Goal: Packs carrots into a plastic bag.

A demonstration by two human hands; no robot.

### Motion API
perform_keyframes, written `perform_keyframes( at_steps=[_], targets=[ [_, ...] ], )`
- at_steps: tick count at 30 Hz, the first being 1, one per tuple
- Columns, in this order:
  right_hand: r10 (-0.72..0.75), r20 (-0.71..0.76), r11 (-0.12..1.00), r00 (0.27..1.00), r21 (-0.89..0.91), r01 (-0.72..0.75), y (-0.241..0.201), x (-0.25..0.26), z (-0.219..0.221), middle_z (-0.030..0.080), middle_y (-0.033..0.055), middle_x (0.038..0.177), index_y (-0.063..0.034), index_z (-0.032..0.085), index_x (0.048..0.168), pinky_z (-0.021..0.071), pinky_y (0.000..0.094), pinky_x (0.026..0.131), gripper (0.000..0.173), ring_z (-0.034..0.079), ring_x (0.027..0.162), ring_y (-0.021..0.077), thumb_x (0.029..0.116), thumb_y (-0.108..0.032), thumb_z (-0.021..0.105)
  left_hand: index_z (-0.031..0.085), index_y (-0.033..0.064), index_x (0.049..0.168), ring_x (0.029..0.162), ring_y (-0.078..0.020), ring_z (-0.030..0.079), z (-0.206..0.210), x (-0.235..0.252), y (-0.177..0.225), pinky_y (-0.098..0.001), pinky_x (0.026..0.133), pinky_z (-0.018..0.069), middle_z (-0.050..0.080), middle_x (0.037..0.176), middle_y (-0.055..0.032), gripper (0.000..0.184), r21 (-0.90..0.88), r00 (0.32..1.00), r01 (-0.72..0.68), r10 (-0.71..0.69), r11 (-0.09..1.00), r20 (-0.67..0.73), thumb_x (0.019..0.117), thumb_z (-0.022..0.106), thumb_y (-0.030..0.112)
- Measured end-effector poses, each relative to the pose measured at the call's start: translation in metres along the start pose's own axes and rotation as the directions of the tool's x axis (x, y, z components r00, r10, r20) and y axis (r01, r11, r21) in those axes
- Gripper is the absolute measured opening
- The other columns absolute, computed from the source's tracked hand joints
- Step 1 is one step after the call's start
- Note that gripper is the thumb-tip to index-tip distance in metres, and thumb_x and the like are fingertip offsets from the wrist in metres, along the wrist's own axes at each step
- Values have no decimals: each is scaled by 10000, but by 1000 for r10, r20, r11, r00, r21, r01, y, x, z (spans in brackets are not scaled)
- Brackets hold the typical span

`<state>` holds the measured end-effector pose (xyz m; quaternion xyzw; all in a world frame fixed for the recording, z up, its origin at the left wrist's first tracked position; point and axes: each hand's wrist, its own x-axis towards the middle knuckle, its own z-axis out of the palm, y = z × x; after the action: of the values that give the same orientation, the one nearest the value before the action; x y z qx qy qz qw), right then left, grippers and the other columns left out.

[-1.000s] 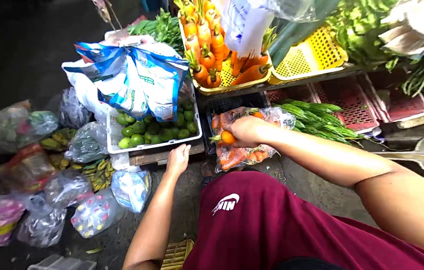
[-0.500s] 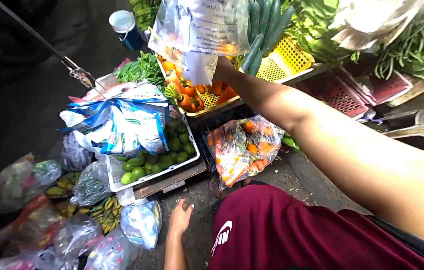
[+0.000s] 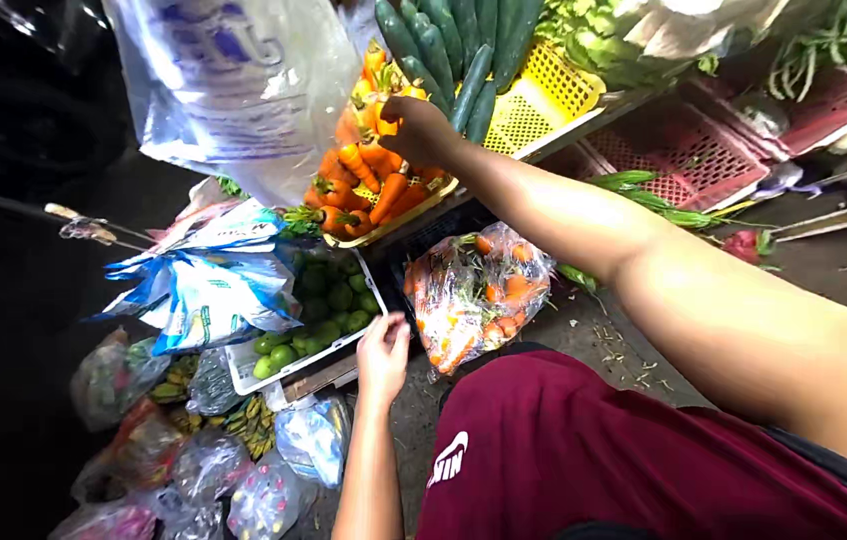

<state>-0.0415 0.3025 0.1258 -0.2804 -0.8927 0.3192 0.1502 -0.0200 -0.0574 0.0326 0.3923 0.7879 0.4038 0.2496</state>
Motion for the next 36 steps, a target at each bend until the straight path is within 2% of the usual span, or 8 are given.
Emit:
perform_keyframes(
  at_steps=[3, 6, 11, 15, 22, 28, 33, 36],
  targets=[
    [-53, 27, 972, 998, 232, 45, 33, -84, -50, 701, 110, 1176, -75, 675, 1230, 571, 502, 944, 332, 691, 1041, 234, 973, -285, 678, 711, 45, 1212, 1100, -205, 691, 9, 88, 74, -434, 991, 566, 719, 1178, -115, 287, 198, 989, -147, 146, 969, 19, 1046, 542, 208],
    [40, 65, 884, 997, 463, -66, 91, -178, -86, 714, 101, 1124, -51, 666, 1235, 613, 395, 835, 289, 709, 946, 179, 997, -214, 649, 647, 5, 1315, 1211, -369, 640, 25, 190, 112, -593, 1052, 496, 670, 1272, -223, 381, 419, 996, -9, -31, 908, 88, 1068, 494, 250],
    [419, 154, 693, 895, 583, -424, 201, -329, -114, 732, 101, 1112, -75, 643, 1273, 608, 380, 708, 306, 722, 890, 216, 1013, -237, 628, 468, -11, 1456, 1205, -476, 613, 53, 304, 78, -689, 988, 487, 627, 1285, -308, 651, 609, 899, 195, -388, 769, 202, 935, 685, 313],
    [598, 121, 538, 792, 672, -509, 247, -395, -121, 750, 77, 1019, -27, 648, 1222, 574, 278, 641, 247, 715, 820, 152, 1007, -135, 594, 578, 120, 1415, 1234, -468, 590, 48, 305, 80, -705, 997, 474, 618, 1319, -275, 682, 599, 904, 91, -318, 795, 285, 782, 833, 144],
    [537, 197, 580, 820, 620, -528, 254, -361, -127, 748, 71, 1022, -53, 659, 1202, 577, 276, 666, 218, 717, 835, 142, 1009, -147, 626, 637, 32, 1341, 1251, -385, 611, 63, 313, 88, -617, 1072, 456, 651, 1313, -229, 417, 617, 805, -31, -346, 786, 482, 966, 709, 198],
    [491, 175, 634, 854, 601, -487, 235, -336, -124, 755, 76, 1034, -68, 672, 1194, 588, 295, 682, 201, 721, 840, 162, 1012, -142, 630, 663, 32, 1266, 1127, -385, 655, 46, 314, 77, -632, 988, 501, 681, 1198, -233, 461, 556, 834, -58, -265, 829, 484, 878, 806, 236],
    [511, 169, 649, 843, 567, -507, 209, -322, -112, 749, 79, 1017, -49, 663, 1193, 584, 298, 685, 204, 715, 831, 150, 1012, -134, 624, 622, 0, 1268, 1083, -335, 675, 47, 271, 100, -559, 961, 555, 678, 1183, -205, 552, 250, 973, -116, 60, 961, 223, 810, 860, 198],
    [454, 178, 771, 873, 413, -485, 177, -288, -98, 727, 93, 1063, -64, 665, 1213, 592, 414, 815, 231, 707, 901, 186, 1008, -171, 659, 583, -6, 1280, 1046, -283, 689, 66, 259, 89, -489, 933, 579, 674, 1189, -185, 643, 150, 993, -103, 93, 983, 76, 790, 896, 268]
  ],
)
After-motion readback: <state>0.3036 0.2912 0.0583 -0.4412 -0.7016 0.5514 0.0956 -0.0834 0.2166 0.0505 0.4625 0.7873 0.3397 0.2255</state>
